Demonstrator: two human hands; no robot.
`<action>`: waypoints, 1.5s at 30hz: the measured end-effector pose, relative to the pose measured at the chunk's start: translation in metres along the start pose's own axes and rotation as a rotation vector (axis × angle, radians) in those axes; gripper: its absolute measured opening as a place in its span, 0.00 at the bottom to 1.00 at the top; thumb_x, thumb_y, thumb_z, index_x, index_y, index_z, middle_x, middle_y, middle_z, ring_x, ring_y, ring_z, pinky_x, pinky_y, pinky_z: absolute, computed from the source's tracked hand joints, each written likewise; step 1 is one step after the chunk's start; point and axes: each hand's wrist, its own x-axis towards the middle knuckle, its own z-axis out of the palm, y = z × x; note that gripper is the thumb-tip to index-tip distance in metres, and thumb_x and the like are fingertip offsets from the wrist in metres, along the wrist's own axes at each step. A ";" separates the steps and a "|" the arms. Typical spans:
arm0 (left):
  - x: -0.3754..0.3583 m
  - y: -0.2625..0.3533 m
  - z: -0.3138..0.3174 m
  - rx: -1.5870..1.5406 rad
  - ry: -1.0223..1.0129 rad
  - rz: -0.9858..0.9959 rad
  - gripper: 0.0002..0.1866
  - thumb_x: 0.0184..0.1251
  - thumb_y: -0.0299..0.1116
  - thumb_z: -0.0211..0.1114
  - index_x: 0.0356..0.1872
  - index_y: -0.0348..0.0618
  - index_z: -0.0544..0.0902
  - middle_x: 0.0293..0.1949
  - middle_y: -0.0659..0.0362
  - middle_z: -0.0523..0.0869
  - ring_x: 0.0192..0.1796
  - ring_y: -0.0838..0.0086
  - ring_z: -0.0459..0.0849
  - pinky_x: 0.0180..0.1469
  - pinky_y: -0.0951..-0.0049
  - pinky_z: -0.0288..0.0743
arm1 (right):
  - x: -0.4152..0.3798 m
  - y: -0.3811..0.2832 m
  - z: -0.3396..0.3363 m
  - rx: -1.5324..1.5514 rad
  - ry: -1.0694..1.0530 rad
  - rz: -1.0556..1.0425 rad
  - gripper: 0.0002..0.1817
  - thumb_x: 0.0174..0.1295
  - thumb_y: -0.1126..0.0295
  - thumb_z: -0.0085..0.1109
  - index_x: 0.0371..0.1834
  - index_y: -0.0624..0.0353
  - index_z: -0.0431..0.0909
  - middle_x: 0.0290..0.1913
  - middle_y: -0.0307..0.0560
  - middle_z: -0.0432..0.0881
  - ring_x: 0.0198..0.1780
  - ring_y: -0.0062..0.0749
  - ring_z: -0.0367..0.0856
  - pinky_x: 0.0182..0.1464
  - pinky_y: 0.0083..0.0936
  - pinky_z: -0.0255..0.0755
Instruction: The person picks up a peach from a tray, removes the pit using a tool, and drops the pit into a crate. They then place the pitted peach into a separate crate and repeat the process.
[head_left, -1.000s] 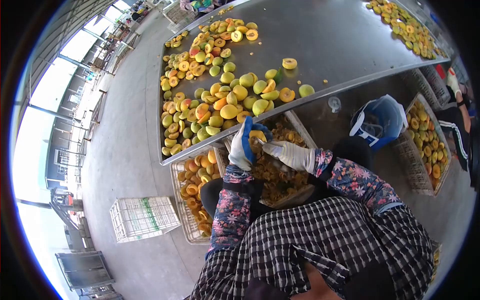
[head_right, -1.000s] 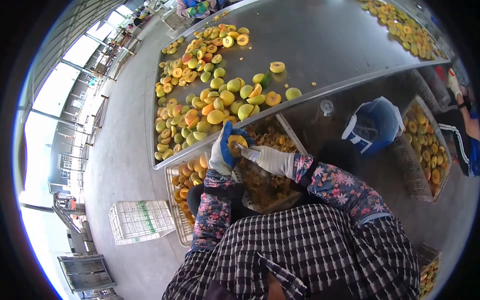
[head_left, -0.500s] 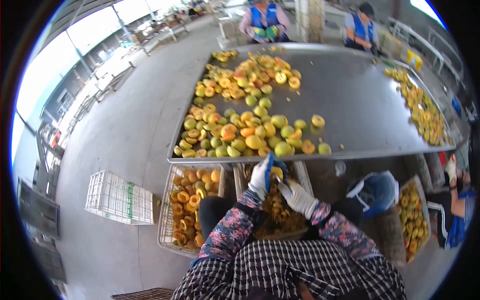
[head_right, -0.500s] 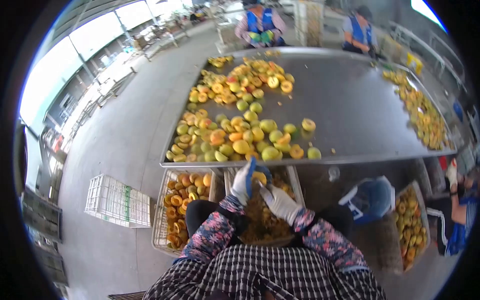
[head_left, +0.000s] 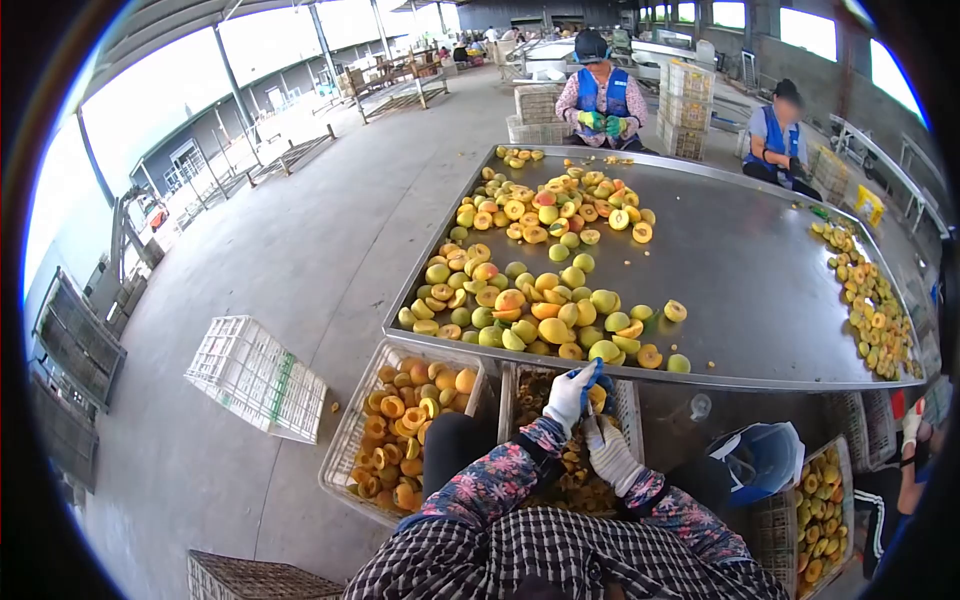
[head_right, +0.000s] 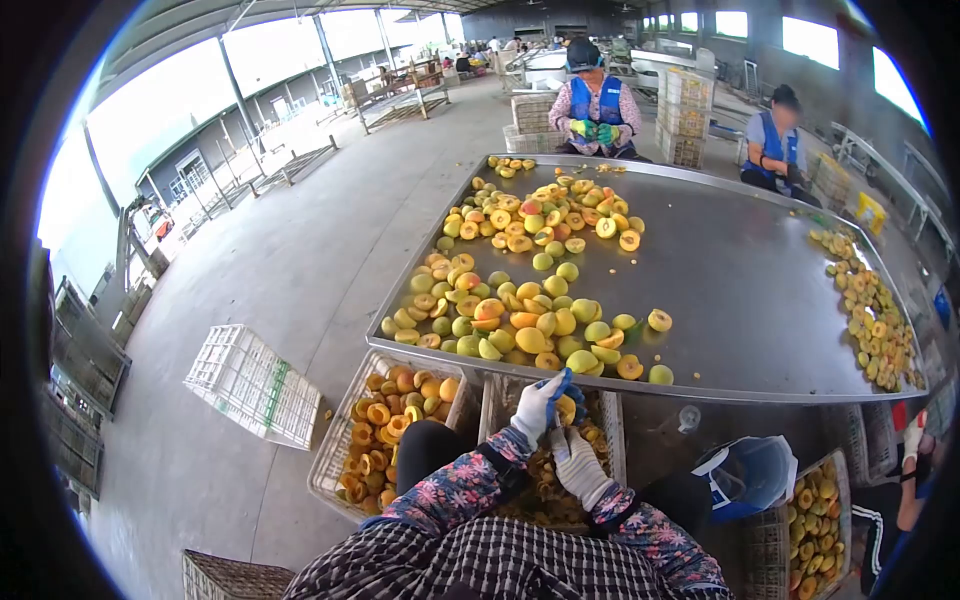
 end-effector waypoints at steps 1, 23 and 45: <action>0.000 0.000 0.002 -0.005 0.030 -0.018 0.20 0.71 0.44 0.67 0.41 0.31 0.83 0.31 0.52 0.87 0.30 0.62 0.88 0.33 0.62 0.85 | -0.001 0.002 -0.002 0.003 0.009 -0.025 0.22 0.79 0.55 0.43 0.57 0.65 0.74 0.46 0.47 0.81 0.47 0.31 0.75 0.54 0.29 0.69; -0.011 0.021 0.016 -0.135 -0.092 -0.098 0.18 0.79 0.43 0.56 0.50 0.35 0.79 0.39 0.53 0.84 0.41 0.63 0.85 0.48 0.55 0.85 | -0.001 -0.046 -0.038 1.078 -0.304 0.618 0.24 0.71 0.37 0.49 0.38 0.47 0.73 0.21 0.29 0.66 0.15 0.17 0.61 0.18 0.20 0.58; -0.015 0.193 -0.086 1.762 0.317 0.417 0.29 0.65 0.51 0.68 0.59 0.40 0.81 0.54 0.46 0.85 0.58 0.57 0.83 0.61 0.63 0.75 | 0.000 -0.017 -0.038 -0.606 -0.591 0.302 0.27 0.74 0.53 0.45 0.71 0.56 0.62 0.42 0.64 0.84 0.45 0.57 0.84 0.49 0.46 0.75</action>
